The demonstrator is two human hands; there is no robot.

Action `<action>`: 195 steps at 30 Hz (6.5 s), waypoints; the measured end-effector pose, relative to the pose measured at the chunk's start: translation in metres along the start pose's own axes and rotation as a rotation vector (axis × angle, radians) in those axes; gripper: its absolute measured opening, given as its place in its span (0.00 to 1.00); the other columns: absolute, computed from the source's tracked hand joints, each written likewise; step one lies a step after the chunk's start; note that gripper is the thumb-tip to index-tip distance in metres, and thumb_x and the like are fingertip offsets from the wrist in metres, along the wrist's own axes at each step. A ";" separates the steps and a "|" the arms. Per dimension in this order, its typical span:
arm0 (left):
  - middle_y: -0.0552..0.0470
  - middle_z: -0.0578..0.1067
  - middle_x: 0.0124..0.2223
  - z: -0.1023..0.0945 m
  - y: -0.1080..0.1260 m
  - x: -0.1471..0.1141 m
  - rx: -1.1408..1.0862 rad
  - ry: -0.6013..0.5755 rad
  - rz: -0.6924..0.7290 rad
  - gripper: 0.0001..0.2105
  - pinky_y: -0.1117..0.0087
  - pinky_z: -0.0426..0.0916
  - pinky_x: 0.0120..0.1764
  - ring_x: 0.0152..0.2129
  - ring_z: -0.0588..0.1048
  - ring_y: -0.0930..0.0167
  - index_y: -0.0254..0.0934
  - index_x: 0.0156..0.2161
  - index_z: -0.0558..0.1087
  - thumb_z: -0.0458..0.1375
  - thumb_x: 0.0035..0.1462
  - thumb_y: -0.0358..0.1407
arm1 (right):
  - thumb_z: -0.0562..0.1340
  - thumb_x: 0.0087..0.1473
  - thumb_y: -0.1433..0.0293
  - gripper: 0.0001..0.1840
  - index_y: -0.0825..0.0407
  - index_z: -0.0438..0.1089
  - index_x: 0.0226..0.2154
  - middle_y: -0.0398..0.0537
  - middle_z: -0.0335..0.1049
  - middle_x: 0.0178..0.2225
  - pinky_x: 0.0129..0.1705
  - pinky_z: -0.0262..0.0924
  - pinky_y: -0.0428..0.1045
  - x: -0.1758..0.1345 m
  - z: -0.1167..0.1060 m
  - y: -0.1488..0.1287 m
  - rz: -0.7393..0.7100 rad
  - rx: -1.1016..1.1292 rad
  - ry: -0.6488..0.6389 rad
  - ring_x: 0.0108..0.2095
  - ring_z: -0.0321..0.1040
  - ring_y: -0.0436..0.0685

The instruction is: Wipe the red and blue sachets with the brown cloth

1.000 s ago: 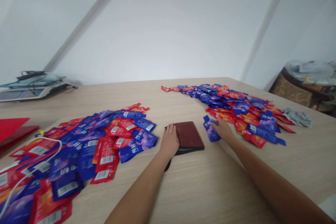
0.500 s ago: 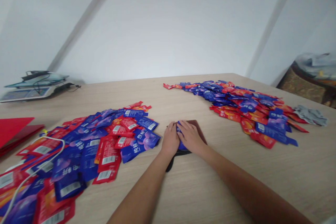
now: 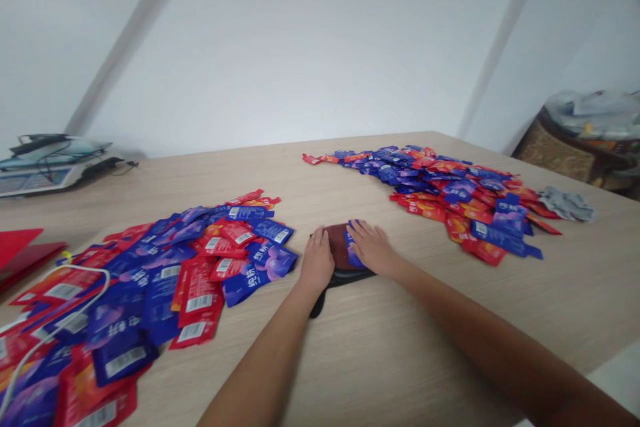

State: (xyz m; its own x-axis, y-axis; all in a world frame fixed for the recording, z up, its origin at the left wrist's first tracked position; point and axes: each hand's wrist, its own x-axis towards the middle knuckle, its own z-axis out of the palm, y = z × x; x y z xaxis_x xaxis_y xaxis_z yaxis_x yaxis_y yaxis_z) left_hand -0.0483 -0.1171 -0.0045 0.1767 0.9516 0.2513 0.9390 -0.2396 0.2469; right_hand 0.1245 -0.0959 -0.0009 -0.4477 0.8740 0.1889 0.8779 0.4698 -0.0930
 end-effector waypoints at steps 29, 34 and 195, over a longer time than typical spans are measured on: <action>0.35 0.56 0.62 0.001 0.000 -0.003 -0.054 0.031 -0.009 0.26 0.59 0.51 0.59 0.60 0.55 0.63 0.23 0.59 0.57 0.43 0.53 0.23 | 0.49 0.57 0.66 0.33 0.52 0.40 0.63 0.58 0.56 0.54 0.54 0.54 0.57 0.018 -0.041 -0.014 0.008 0.363 0.334 0.54 0.55 0.61; 0.36 0.58 0.62 0.001 0.001 -0.003 -0.054 0.042 -0.021 0.26 0.58 0.52 0.59 0.60 0.55 0.64 0.26 0.59 0.57 0.42 0.54 0.23 | 0.45 0.58 0.69 0.26 0.51 0.54 0.59 0.53 0.57 0.58 0.58 0.47 0.58 0.010 -0.022 -0.011 -0.105 0.209 0.223 0.57 0.51 0.59; 0.34 0.60 0.60 0.001 -0.003 0.001 0.003 0.040 0.039 0.24 0.58 0.53 0.59 0.59 0.56 0.63 0.22 0.57 0.60 0.41 0.54 0.23 | 0.50 0.56 0.69 0.23 0.56 0.58 0.54 0.57 0.64 0.52 0.53 0.55 0.56 -0.007 -0.012 0.004 0.178 0.428 0.342 0.51 0.61 0.59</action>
State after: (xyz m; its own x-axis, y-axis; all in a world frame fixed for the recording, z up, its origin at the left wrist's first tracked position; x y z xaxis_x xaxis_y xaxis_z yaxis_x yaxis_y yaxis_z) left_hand -0.0507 -0.1151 -0.0055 0.2014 0.9331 0.2980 0.9325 -0.2758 0.2333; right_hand 0.1327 -0.1013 0.0088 -0.1559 0.8878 0.4329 0.7560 0.3893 -0.5261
